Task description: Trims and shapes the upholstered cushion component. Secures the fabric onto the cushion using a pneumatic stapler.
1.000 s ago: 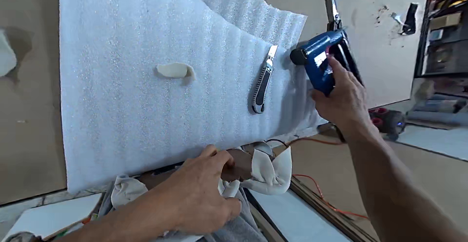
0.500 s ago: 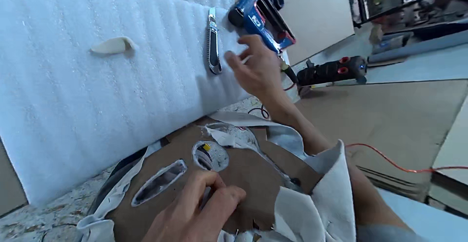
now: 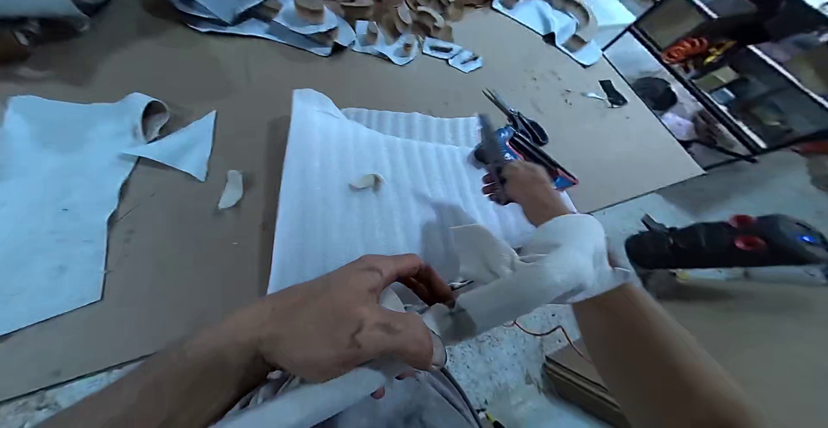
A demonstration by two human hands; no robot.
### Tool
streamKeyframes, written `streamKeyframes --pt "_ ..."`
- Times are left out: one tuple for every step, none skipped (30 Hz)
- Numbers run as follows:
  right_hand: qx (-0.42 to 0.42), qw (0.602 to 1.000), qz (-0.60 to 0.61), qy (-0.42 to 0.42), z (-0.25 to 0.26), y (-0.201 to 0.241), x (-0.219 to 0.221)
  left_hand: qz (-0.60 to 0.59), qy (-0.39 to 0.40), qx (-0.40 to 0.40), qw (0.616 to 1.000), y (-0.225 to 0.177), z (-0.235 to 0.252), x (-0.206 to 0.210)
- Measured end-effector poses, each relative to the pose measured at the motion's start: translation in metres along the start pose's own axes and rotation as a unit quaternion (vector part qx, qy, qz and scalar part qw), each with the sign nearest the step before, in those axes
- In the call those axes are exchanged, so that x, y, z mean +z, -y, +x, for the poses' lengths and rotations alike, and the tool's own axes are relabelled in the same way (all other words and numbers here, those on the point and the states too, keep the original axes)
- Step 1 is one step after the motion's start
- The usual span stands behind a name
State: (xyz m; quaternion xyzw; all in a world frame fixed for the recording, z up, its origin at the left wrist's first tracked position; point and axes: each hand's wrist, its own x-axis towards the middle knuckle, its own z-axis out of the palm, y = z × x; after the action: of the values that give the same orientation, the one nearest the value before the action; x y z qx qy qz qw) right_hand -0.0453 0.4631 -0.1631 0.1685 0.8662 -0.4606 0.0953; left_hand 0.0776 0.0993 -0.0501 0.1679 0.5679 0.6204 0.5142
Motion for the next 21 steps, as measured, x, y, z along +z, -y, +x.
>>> streamKeyframes --pt "-0.061 0.997 0.038 0.033 -0.011 0.006 -0.020 0.015 -0.004 0.015 1.000 -0.001 -0.004 0.000" --pt "-0.119 0.989 0.040 0.074 -0.029 0.020 -0.038 0.043 -0.009 0.032 0.999 -0.001 -0.008 0.000" --pt "-0.166 0.980 0.023 0.106 -0.045 0.039 -0.052 0.080 -0.012 0.043 0.996 -0.002 -0.011 0.001" --pt "-0.211 0.968 -0.004 0.134 -0.057 0.057 -0.061 0.122 -0.019 0.047 0.991 -0.001 -0.013 0.004" --pt "-0.260 0.950 -0.046 0.169 -0.069 0.073 -0.068 0.165 -0.023 0.040 0.985 0.003 -0.015 0.010" --pt "-0.320 0.919 -0.099 0.208 -0.081 0.086 -0.072 0.201 -0.026 0.031 0.979 0.010 -0.015 0.017" --pt "-0.381 0.879 -0.154 0.240 -0.092 0.096 -0.074 0.227 -0.031 0.030 0.973 0.021 -0.014 0.026" --pt "-0.436 0.838 -0.195 0.263 -0.099 0.102 -0.072 0.242 -0.036 0.035 0.969 0.033 -0.012 0.036" --pt "-0.479 0.802 -0.220 0.281 -0.105 0.105 -0.067 0.248 -0.037 0.036 0.967 0.043 -0.010 0.045" --pt "-0.513 0.773 -0.231 0.293 -0.107 0.105 -0.060 0.251 -0.041 0.035 0.967 0.050 -0.009 0.055" --pt "-0.542 0.753 -0.226 0.298 -0.108 0.101 -0.052 0.251 -0.048 0.034 0.966 0.056 -0.008 0.063" --pt "-0.556 0.739 -0.219 0.310 -0.110 0.098 -0.045 0.251 -0.053 0.030 0.966 0.061 -0.007 0.069" --pt "-0.563 0.731 -0.214 0.320 -0.112 0.097 -0.039 0.248 -0.059 0.023 0.967 0.063 -0.006 0.072" --pt "-0.566 0.725 -0.213 0.331 -0.113 0.099 -0.034 0.245 -0.064 0.014 0.967 0.065 -0.005 0.073" --pt "-0.567 0.717 -0.214 0.344 -0.115 0.102 -0.030 0.243 -0.069 0.008 0.968 0.065 -0.004 0.073" --pt "-0.570 0.709 -0.215 0.355 -0.117 0.104 -0.027 0.242 -0.071 0.005 0.968 0.065 -0.004 0.073" --pt "-0.573 0.700 -0.217 0.367 -0.118 0.106 -0.024 0.242 -0.074 0.007 0.967 0.065 -0.003 0.073" --pt "-0.578 0.694 -0.216 0.372 -0.119 0.107 -0.021 0.242 -0.075 0.009 0.967 0.064 -0.003 0.072" --pt "-0.583 0.691 -0.213 0.370 -0.121 0.107 -0.017 0.242 -0.076 0.011 0.967 0.063 -0.003 0.072" --pt "-0.586 0.694 -0.210 0.363 -0.124 0.107 -0.014 0.244 -0.076 0.010 0.967 0.062 -0.002 0.071" --pt "-0.582 0.698 -0.216 0.357 -0.128 0.108 -0.012 0.246 -0.076 0.006 0.966 0.061 -0.002 0.071"
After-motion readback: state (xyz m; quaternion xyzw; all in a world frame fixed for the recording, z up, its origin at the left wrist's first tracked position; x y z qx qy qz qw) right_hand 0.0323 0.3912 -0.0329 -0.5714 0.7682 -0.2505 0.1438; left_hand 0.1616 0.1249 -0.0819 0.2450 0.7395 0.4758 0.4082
